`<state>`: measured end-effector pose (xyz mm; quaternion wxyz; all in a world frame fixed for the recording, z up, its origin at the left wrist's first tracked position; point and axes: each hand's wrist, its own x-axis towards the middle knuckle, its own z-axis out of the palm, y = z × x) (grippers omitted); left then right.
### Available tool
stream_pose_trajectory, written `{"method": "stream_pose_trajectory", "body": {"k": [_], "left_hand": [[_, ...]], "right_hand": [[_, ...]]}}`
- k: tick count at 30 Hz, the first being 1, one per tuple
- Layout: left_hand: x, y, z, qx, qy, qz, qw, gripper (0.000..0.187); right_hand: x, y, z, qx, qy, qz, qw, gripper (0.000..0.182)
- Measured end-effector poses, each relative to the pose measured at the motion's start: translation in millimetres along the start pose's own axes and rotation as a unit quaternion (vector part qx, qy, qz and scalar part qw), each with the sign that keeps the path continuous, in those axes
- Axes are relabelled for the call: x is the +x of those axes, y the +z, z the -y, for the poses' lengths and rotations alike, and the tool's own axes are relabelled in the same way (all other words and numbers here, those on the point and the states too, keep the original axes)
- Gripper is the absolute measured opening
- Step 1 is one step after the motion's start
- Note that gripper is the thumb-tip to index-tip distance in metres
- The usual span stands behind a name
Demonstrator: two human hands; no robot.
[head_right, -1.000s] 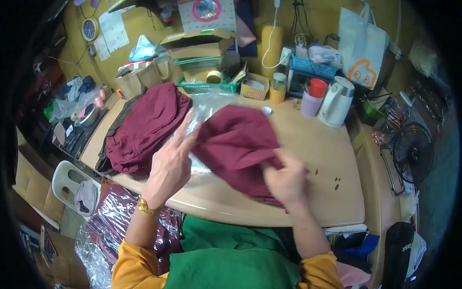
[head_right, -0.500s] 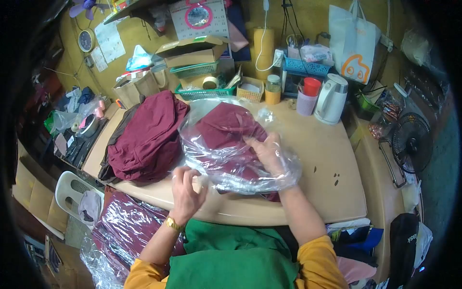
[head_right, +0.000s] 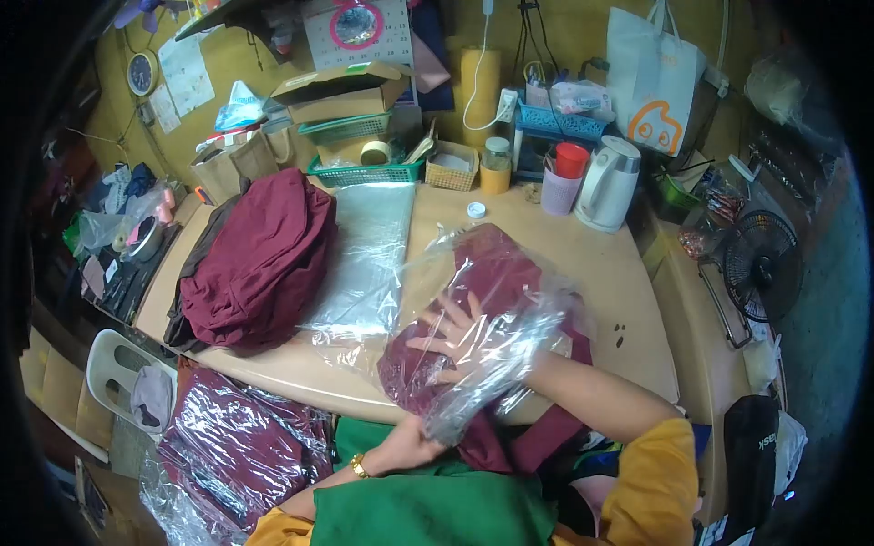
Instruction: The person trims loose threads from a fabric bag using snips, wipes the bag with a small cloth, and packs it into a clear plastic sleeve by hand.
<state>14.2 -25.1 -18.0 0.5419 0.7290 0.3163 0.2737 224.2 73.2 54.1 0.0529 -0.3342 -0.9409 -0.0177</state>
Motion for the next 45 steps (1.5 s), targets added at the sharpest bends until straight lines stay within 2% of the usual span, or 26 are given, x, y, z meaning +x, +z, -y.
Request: {"method": "stream_pose_trajectory", "body": {"k": [1,3,4,6,8,9,10,11,12,14,15,16,18,19,25,27,28,30,33,35,36,37,38,40,42,45], "left_hand": [[-6.8,5.0,15.7,0.028,0.003,0.103,0.994,0.028],[-7.5,-19.3,-44.1,0.063,-0.084,0.280,0.954,0.028],[-13.0,-34.0,-55.1,0.065,-0.085,0.282,0.953,0.028],[-26.1,-65.7,-63.2,0.076,-0.041,0.205,0.975,0.018],[-38.9,-95.1,-73.8,0.007,-0.102,0.078,0.992,0.044],[-35.9,-96.0,-87.8,0.008,-0.102,0.081,0.991,0.044],[-29.5,-94.2,-106.2,0.122,-0.023,-0.026,0.992,0.060],[-22.4,-90.4,-116.0,0.231,0.060,-0.133,0.962,0.077],[-13.3,-85.3,-110.0,0.265,0.057,-0.097,0.958,0.102],[1.4,-66.0,-109.4,0.262,0.034,-0.009,0.964,0.108],[10.2,-54.9,-100.2,0.247,0.095,0.013,0.964,0.108],[16.1,-46.3,-98.6,0.256,0.066,0.058,0.963,0.105],[25.9,-34.3,-97.0,0.270,0.056,0.088,0.957,0.105],[29.6,-29.8,-94.6,0.243,0.076,0.105,0.961,0.105],[38.0,-26.5,-107.8,0.183,0.055,0.273,0.943,0.096],[39.1,-17.8,-85.2,0.157,0.125,0.231,0.952,0.095],[40.9,-17.0,-84.2,0.131,0.192,0.187,0.955,0.093],[42.4,-20.8,-90.0,0.122,0.186,0.184,0.958,0.091],[44.0,-21.5,-91.4,0.166,0.053,0.176,0.969,0.083],[48.9,-15.4,-71.6,0.149,0.071,0.137,0.977,0.081],[49.5,-14.5,-66.9,0.132,0.090,0.099,0.982,0.079],[48.4,-17.2,-73.0,0.118,0.048,0.118,0.985,0.075],[47.5,-15.8,-74.1,0.123,0.049,0.117,0.984,0.075],[46.7,-4.3,-74.3,-0.070,0.117,0.232,0.963,0.070],[50.3,-3.0,-88.2,-0.091,-0.027,0.354,0.930,0.070],[55.1,9.2,-84.7,-0.096,0.107,0.354,0.924,0.069]], "right_hand": [[2.0,29.8,-4.0,0.018,0.054,0.008,0.998,0.074],[17.0,63.0,-14.4,0.017,0.195,0.044,0.980,0.088],[22.9,68.1,-18.7,0.018,0.196,0.041,0.980,0.088],[32.0,74.7,-29.4,0.119,0.345,-0.026,0.931,0.091],[37.4,72.6,-18.8,0.060,0.350,-0.030,0.934,0.089],[41.8,76.6,-12.7,0.070,0.300,-0.034,0.951,0.087],[45.7,79.6,-11.4,0.078,0.250,-0.041,0.964,0.085],[50.3,95.2,-22.4,0.213,0.143,-0.079,0.963,0.076],[55.8,58.7,-4.8,0.405,0.150,-0.096,0.897,0.071],[60.9,64.9,-13.9,0.022,0.160,-0.189,0.969,0.074],[60.8,59.9,-18.5,-0.064,0.185,-0.187,0.963,0.080],[56.9,60.0,-16.3,-0.063,0.186,-0.187,0.962,0.080],[54.1,55.7,-15.6,0.065,0.261,0.026,0.963,0.086],[54.0,29.8,-10.6,0.104,0.239,0.098,0.960,0.098],[4.8,20.3,-32.9,0.098,0.385,0.167,0.902,0.109],[-7.8,22.2,-47.1,0.126,0.426,0.185,0.877,0.112],[-5.8,23.9,-51.6,0.126,0.428,0.183,0.876,0.112],[2.9,26.6,-57.7,0.127,0.405,0.160,0.891,0.113],[46.1,28.8,-81.7,0.140,0.396,0.140,0.897,0.111],[63.8,48.6,-97.1,0.147,0.391,0.124,0.900,0.108],[71.1,61.5,-104.6,0.113,0.347,0.041,0.930,0.104],[77.7,63.1,-106.7,0.076,0.299,-0.046,0.950,0.100],[78.6,67.5,-103.8,0.076,0.297,-0.050,0.950,0.100],[68.3,79.0,-88.4,0.071,0.198,-0.024,0.977,0.091],[51.9,67.3,-77.9,0.067,0.202,-0.040,0.976,0.089],[13.6,61.6,-94.1,0.039,0.233,-0.056,0.970,0.083]]}}
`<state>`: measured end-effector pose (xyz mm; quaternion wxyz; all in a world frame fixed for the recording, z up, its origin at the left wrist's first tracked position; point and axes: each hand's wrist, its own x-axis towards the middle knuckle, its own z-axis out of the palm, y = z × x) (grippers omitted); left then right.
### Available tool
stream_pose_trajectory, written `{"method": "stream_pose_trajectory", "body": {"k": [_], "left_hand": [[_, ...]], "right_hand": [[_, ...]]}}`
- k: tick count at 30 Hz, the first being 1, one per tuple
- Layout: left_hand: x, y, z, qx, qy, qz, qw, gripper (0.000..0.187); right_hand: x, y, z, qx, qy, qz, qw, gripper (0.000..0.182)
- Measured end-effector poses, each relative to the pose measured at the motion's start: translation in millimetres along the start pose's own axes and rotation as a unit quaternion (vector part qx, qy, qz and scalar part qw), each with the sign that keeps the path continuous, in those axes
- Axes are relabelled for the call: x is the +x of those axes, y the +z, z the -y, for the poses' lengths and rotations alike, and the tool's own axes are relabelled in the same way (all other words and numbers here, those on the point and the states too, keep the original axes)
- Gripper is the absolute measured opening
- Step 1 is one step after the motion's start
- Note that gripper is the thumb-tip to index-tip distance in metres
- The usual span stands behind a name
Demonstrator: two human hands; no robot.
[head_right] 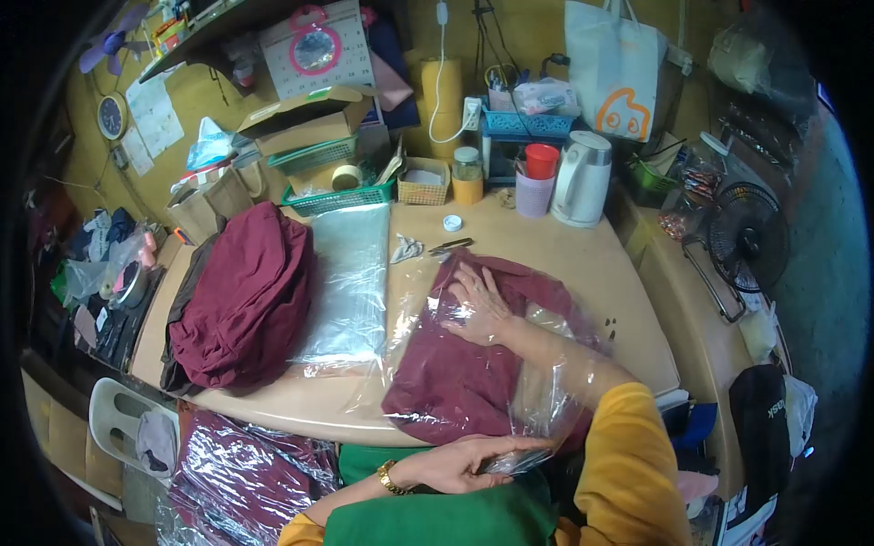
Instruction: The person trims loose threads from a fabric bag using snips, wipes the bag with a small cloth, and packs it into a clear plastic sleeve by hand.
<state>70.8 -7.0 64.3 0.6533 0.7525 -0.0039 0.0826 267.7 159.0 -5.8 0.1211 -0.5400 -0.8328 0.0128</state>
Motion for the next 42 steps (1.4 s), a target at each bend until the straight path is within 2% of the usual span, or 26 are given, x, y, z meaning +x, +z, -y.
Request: {"method": "stream_pose_trajectory", "body": {"k": [3,4,5,6,7,9,10,11,13,15,17,18,19,20,21,23,24,28,31,32,34,35,37,39,41,42], "left_hand": [[-0.1,1.7,-7.8,-0.042,-0.036,0.020,0.998,0.067],[0.5,0.7,-3.9,-0.040,-0.034,0.022,0.998,0.067],[1.3,0.5,4.2,-0.017,0.021,0.027,0.999,0.066],[1.8,2.3,10.0,0.004,0.074,0.032,0.997,0.064],[3.5,2.2,9.8,0.000,0.074,0.033,0.997,0.064],[4.5,1.4,7.3,0.117,0.024,0.047,0.992,0.060],[1.2,7.0,7.3,0.184,0.098,-0.035,0.977,0.055],[-6.6,5.6,4.7,0.185,0.095,-0.039,0.977,0.055],[-39.0,-5.3,-9.7,0.150,-0.089,-0.164,0.971,0.051],[-80.8,-18.8,22.7,0.152,-0.168,-0.412,0.882,0.054],[-108.5,-28.5,63.3,0.000,-0.072,-0.619,0.782,0.062],[-110.4,-29.4,71.9,0.000,-0.077,-0.623,0.778,0.062],[-107.2,-27.9,78.8,-0.151,-0.010,-0.671,0.726,0.070],[-103.5,-25.9,80.9,-0.296,0.061,-0.698,0.649,0.078],[-101.1,-26.7,78.1,-0.296,0.061,-0.702,0.644,0.078],[-93.6,-32.7,65.9,-0.331,0.001,-0.653,0.682,0.085],[-90.4,-38.4,75.3,-0.320,0.038,-0.639,0.698,0.086],[-83.1,-47.9,69.8,-0.294,0.050,-0.640,0.708,0.084],[-82.0,-45.5,61.3,-0.275,0.031,-0.674,0.685,0.073],[-90.3,-47.0,70.1,-0.287,0.009,-0.665,0.690,0.067],[-96.3,-43.9,74.9,-0.258,0.002,-0.660,0.706,0.057],[-97.4,-39.0,72.3,-0.259,0.001,-0.653,0.712,0.057],[-102.2,-26.8,69.6,-0.216,-0.006,-0.674,0.706,0.058],[-108.2,-17.5,77.9,-0.209,-0.008,-0.663,0.719,0.059],[-109.9,-11.9,78.4,-0.243,0.017,-0.665,0.706,0.063],[-109.1,-9.9,79.0,-0.278,0.044,-0.667,0.690,0.065]], "right_hand": [[-42.3,-3.8,-14.7,-0.047,0.010,0.041,0.998,0.084],[-53.5,-12.7,-12.3,-0.052,0.043,0.080,0.995,0.085],[-51.2,-18.3,-15.3,-0.055,0.043,0.080,0.994,0.085],[-46.4,-24.6,-19.0,-0.003,0.101,0.108,0.989,0.086],[-41.8,-30.2,-23.2,0.052,0.159,0.137,0.976,0.088],[-16.2,-19.5,-43.6,0.053,0.185,0.133,0.972,0.085],[-3.5,-14.7,-44.4,0.023,0.224,0.072,0.972,0.082],[6.0,-9.9,-44.0,-0.008,0.260,0.009,0.966,0.078],[7.4,5.6,-33.2,0.030,0.207,-0.022,0.978,0.074],[-1.1,17.0,-13.6,0.070,0.154,-0.052,0.984,0.070],[-20.9,8.5,17.7,0.119,0.016,0.025,0.992,0.065],[-26.9,0.7,35.7,0.125,0.012,0.028,0.992,0.065],[-31.7,-8.9,55.4,0.081,-0.064,0.082,0.991,0.068],[-34.2,-12.3,69.9,0.035,-0.141,0.135,0.980,0.071],[-35.6,-9.4,79.8,0.037,-0.146,0.137,0.979,0.071],[-38.1,-3.7,94.1,0.028,-0.152,0.123,0.980,0.079],[-36.1,-1.5,95.6,0.022,-0.141,0.127,0.982,0.082],[-31.7,9.5,106.6,0.044,-0.117,0.093,0.988,0.082],[-31.8,16.5,107.1,0.084,-0.154,0.060,0.983,0.082],[-28.0,19.4,100.3,0.171,-0.158,0.055,0.971,0.080],[-21.5,11.7,81.5,0.114,-0.115,0.013,0.987,0.078],[-13.3,12.2,70.7,0.043,-0.028,-0.045,0.998,0.077],[-0.4,10.2,32.5,-0.094,0.083,-0.084,0.988,0.076],[6.1,15.0,10.8,-0.038,0.090,-0.074,0.992,0.075],[12.0,7.9,6.6,0.022,0.091,-0.066,0.993,0.074],[13.9,5.4,6.3,-0.014,0.022,-0.025,0.999,0.074]]}}
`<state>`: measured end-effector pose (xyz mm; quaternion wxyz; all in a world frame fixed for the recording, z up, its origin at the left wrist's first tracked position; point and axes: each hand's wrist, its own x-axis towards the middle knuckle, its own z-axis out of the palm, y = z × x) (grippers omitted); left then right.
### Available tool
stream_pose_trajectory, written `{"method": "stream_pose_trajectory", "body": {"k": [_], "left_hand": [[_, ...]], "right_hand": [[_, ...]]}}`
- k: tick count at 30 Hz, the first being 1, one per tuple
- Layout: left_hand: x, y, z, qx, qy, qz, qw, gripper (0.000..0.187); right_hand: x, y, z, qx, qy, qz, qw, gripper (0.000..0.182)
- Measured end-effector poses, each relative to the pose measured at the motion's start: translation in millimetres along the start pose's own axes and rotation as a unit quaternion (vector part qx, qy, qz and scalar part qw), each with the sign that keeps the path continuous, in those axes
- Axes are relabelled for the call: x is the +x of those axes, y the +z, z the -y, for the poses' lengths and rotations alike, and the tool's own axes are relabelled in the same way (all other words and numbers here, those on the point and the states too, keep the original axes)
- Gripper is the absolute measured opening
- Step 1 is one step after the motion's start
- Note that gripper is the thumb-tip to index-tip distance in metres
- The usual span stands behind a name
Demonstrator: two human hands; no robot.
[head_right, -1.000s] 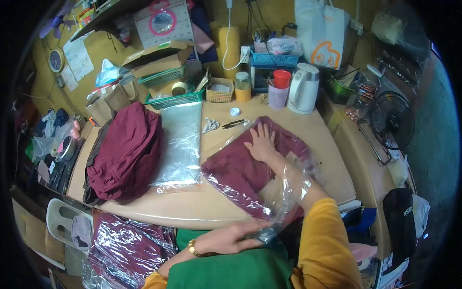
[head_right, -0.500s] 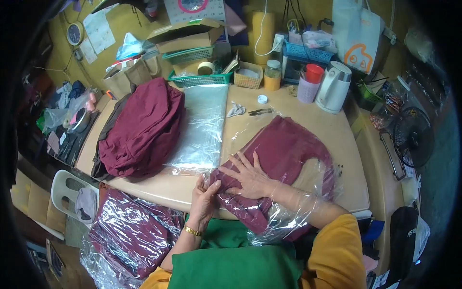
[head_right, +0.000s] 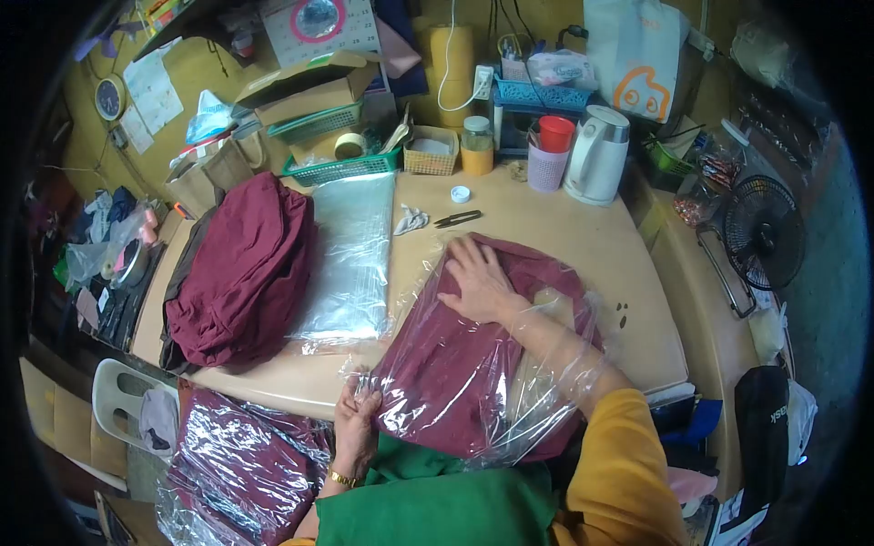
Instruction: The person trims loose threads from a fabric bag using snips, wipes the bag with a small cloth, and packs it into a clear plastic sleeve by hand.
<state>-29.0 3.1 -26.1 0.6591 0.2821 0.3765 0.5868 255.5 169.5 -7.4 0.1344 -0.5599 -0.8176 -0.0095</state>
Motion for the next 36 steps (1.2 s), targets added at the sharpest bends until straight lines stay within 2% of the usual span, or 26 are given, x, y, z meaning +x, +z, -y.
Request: {"method": "stream_pose_trajectory", "body": {"k": [1,2,3,4,6,7,8,9,11,13,15,19,21,23,24,25,26,28,29,30,31,32,33,34,35,36], "left_hand": [[-0.9,2.1,-5.1,0.002,0.000,0.001,1.000,0.065],[-3.2,5.7,-13.2,0.014,-0.037,-0.003,0.999,0.066],[-5.2,9.0,-19.1,0.024,-0.075,-0.008,0.997,0.068],[-5.4,10.9,-22.0,0.002,-0.091,0.000,0.996,0.065],[-1.0,4.4,-18.5,0.047,-0.080,0.029,0.995,0.061],[-1.3,2.2,-17.0,0.093,-0.069,0.059,0.992,0.057],[-1.2,3.3,-15.0,0.105,-0.052,0.046,0.992,0.044],[-0.7,8.4,-16.8,0.107,-0.050,0.042,0.992,0.044],[-0.5,15.2,-20.3,0.042,-0.060,0.016,0.997,0.038],[1.8,0.1,-8.4,0.048,-0.055,0.009,0.997,0.031],[1.6,-2.9,-3.5,0.015,-0.065,0.004,0.998,0.030],[1.6,0.1,-10.0,-0.034,-0.064,-0.007,0.997,0.028],[7.4,-0.9,-26.0,-0.034,-0.087,0.004,0.996,0.031],[18.5,1.3,-36.9,-0.009,-0.175,0.053,0.983,0.037],[23.7,6.2,-36.2,0.047,-0.152,0.065,0.985,0.045],[29.7,13.9,-38.0,0.045,-0.151,0.066,0.985,0.045],[36.1,22.9,-41.2,0.094,-0.157,0.071,0.981,0.045],[64.2,23.4,-31.1,0.137,-0.183,0.082,0.970,0.039],[64.1,53.0,-45.9,0.039,-0.163,0.057,0.984,0.032],[90.3,50.1,-48.3,0.108,-0.116,0.092,0.983,0.028],[104.1,61.3,-62.8,0.095,-0.069,0.100,0.988,0.029],[118.0,67.5,-77.1,0.043,-0.027,0.092,0.994,0.028],[116.0,79.8,-100.5,-0.005,0.032,0.105,0.994,0.028],[105.2,93.4,-122.6,-0.025,0.109,0.105,0.988,0.026],[103.0,90.6,-136.5,-0.046,0.147,0.108,0.982,0.025],[80.5,96.1,-151.6,-0.086,0.154,0.099,0.979,0.025]], "right_hand": [[1.7,-7.3,4.7,-0.035,-0.072,0.039,0.996,0.074],[2.8,-18.4,12.6,-0.035,-0.056,0.105,0.992,0.078],[4.2,-14.0,10.3,-0.035,-0.058,0.105,0.992,0.078],[4.9,-4.4,6.9,-0.002,-0.014,0.092,0.996,0.080],[14.0,6.6,1.2,0.023,0.068,0.076,0.995,0.081],[19.9,9.2,0.4,0.025,0.066,0.079,0.994,0.081],[26.6,11.9,1.5,0.032,0.097,0.078,0.992,0.081],[31.4,15.6,5.0,0.041,0.126,0.076,0.988,0.080],[17.7,25.7,22.5,0.049,0.117,0.052,0.991,0.075],[-19.9,19.8,43.3,0.029,-0.002,0.046,0.999,0.074],[-64.6,-17.5,68.7,0.044,-0.080,0.091,0.992,0.073],[-142.2,-78.5,61.2,0.045,-0.168,0.255,0.951,0.079],[-161.4,-129.6,48.1,0.249,-0.199,0.375,0.870,0.086],[-198.0,-139.0,24.0,0.465,-0.248,0.325,0.785,0.091],[-209.7,-128.8,27.9,0.520,-0.228,0.280,0.774,0.092],[-221.4,-118.6,31.8,0.571,-0.212,0.232,0.758,0.092],[-221.1,-124.0,38.6,0.738,-0.045,0.173,0.650,0.083],[-194.9,-130.7,40.6,0.723,0.102,0.035,0.682,0.044],[-181.6,-134.0,41.5,0.704,0.174,-0.033,0.688,0.030],[-155.0,-132.9,18.3,0.696,0.149,-0.045,0.701,0.028],[-127.5,-142.8,-1.1,0.727,0.207,-0.112,0.645,0.029],[-100.9,-164.7,-20.7,0.745,0.213,-0.157,0.612,0.033],[-81.8,-192.9,-34.8,0.719,0.131,-0.149,0.667,0.034],[-67.5,-224.3,-38.1,0.686,0.103,-0.150,0.704,0.033],[-60.4,-242.9,-35.7,0.652,0.077,-0.149,0.739,0.033],[-61.3,-242.8,-32.6,0.650,0.081,-0.155,0.739,0.033]]}}
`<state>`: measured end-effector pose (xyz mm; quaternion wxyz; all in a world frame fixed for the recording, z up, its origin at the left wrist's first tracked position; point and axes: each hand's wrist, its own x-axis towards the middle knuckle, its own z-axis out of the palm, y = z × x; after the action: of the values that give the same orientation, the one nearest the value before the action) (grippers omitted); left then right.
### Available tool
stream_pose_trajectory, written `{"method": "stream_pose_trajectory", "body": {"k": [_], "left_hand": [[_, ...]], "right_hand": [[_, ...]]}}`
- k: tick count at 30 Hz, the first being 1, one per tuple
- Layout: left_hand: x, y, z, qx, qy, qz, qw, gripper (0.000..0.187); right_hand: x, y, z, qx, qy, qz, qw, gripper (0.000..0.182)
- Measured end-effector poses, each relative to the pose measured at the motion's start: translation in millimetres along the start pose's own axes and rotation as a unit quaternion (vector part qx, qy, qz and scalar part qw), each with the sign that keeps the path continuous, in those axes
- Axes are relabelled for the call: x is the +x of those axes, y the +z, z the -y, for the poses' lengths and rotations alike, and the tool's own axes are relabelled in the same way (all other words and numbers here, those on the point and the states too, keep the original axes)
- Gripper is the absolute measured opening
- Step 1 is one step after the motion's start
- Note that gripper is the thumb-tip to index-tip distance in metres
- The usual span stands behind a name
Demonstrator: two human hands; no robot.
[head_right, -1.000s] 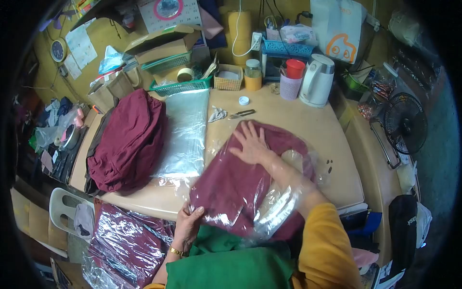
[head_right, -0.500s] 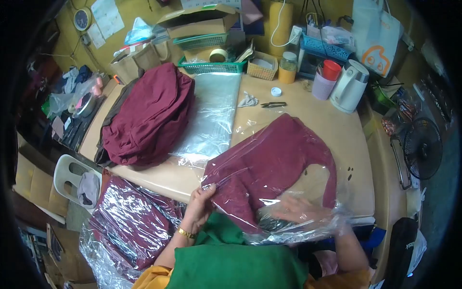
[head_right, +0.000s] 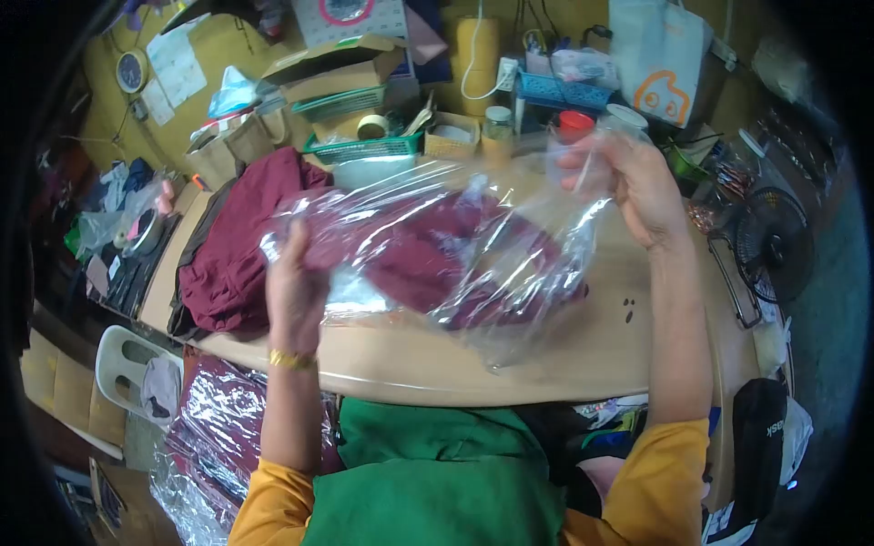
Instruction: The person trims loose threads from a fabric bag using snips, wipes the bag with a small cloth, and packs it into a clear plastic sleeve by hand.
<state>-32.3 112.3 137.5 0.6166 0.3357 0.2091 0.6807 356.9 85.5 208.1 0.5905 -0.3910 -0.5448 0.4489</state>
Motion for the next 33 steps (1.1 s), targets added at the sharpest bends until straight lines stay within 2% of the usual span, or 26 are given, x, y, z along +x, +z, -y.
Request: {"method": "stream_pose_trajectory", "body": {"k": [2,3,6,7,8,9,10,11,12,13,14,15,17,18,20,21,22,23,24,25,26,27,28,30,32,33], "left_hand": [[-30.5,-17.1,-4.9,0.006,0.033,-0.025,0.999,0.028],[-48.0,-35.2,4.4,0.028,0.033,-0.088,0.995,0.035],[-120.0,-65.4,38.4,0.056,-0.124,-0.193,0.972,0.048],[-140.8,-105.6,67.0,0.021,-0.137,-0.204,0.969,0.048],[-158.2,-95.7,60.2,0.065,-0.186,-0.262,0.945,0.043],[-178.3,-156.2,79.4,0.045,-0.263,-0.277,0.923,0.037],[-173.8,-124.1,62.5,0.013,-0.244,-0.291,0.925,0.037],[-175.2,-121.7,51.6,-0.013,-0.236,-0.264,0.935,0.038],[-176.8,-119.5,40.8,-0.039,-0.228,-0.236,0.944,0.039],[-182.7,-155.9,37.0,-0.060,-0.229,-0.165,0.958,0.042],[-179.1,-161.2,39.1,-0.070,-0.215,-0.198,0.954,0.041],[-175.4,-166.4,41.1,-0.079,-0.201,-0.229,0.949,0.040],[-159.9,-149.1,42.0,0.130,-0.184,-0.205,0.952,0.041],[-153.3,-133.8,43.3,0.116,-0.184,-0.192,0.957,0.045],[-142.1,-118.9,50.7,0.073,-0.210,-0.197,0.955,0.048],[-136.9,-122.1,59.7,0.045,-0.237,-0.216,0.946,0.046],[-132.5,-125.2,67.3,0.002,-0.226,-0.205,0.952,0.040],[-128.0,-120.1,66.9,0.006,-0.226,-0.199,0.953,0.040],[-124.1,-114.2,67.2,-0.058,-0.223,-0.224,0.947,0.034],[-123.0,-110.8,68.3,-0.123,-0.219,-0.249,0.935,0.029],[-123.9,-122.3,71.8,-0.128,-0.185,-0.253,0.941,0.024],[-126.2,-161.7,78.2,-0.176,-0.198,-0.172,0.949,0.034],[-129.8,-156.1,71.2,-0.150,-0.182,-0.179,0.955,0.035],[-138.5,-147.6,59.6,-0.070,-0.142,-0.221,0.962,0.041],[-152.1,-144.5,56.0,0.022,-0.163,-0.211,0.964,0.047],[-161.0,-154.1,58.2,0.058,-0.190,-0.224,0.954,0.049]], "right_hand": [[-1.3,4.2,-2.7,-0.060,-0.035,0.037,0.997,0.032],[-8.9,4.8,-11.7,-0.119,0.027,0.005,0.993,0.032],[-44.3,-21.3,-96.4,-0.245,0.165,-0.039,0.955,0.029],[-59.0,-37.4,-127.7,-0.211,0.180,-0.090,0.957,0.028],[-78.0,-50.5,-152.6,-0.176,0.196,-0.141,0.954,0.028],[-99.5,-59.8,-169.4,-0.104,0.208,-0.194,0.953,0.030],[-116.6,-63.3,-179.6,-0.032,0.216,-0.244,0.945,0.033],[-132.0,-57.1,-181.2,-0.032,0.216,-0.245,0.945,0.033],[-148.5,-45.3,-176.9,0.000,0.236,-0.185,0.954,0.032],[-159.0,-33.3,-171.3,0.032,0.254,-0.124,0.959,0.034],[-161.5,-16.4,-166.6,0.031,0.253,-0.123,0.959,0.034],[-161.1,6.3,-162.8,-0.204,0.081,-0.048,0.974,0.035],[-153.5,30.9,-167.7,-0.361,0.027,0.048,0.931,0.036],[-141.0,34.4,-179.0,-0.291,0.150,0.064,0.943,0.035],[-80.8,39.1,-192.2,-0.200,0.328,0.038,0.922,0.031],[-44.3,32.0,-201.5,-0.195,0.315,0.004,0.929,0.024],[-15.2,54.9,-149.0,-0.277,0.244,-0.030,0.929,0.023],[11.7,60.9,-135.1,-0.272,0.073,-0.086,0.956,0.021],[29.5,67.8,-100.0,-0.196,-0.021,-0.039,0.980,0.018],[36.5,75.6,-61.6,-0.168,-0.142,0.007,0.975,0.017],[23.8,76.6,-18.5,-0.031,-0.163,0.092,0.982,0.004],[15.7,67.2,8.4,-0.141,-0.221,0.095,0.960,0.004],[7.9,49.1,22.7,-0.248,-0.276,0.097,0.923,0.005],[-12.2,-18.5,8.2,-0.261,-0.034,0.084,0.961,0.009],[-47.1,-80.6,-39.6,-0.292,0.208,0.054,0.932,0.006],[-71.0,-109.4,-72.4,-0.297,0.288,0.023,0.910,0.009]]}}
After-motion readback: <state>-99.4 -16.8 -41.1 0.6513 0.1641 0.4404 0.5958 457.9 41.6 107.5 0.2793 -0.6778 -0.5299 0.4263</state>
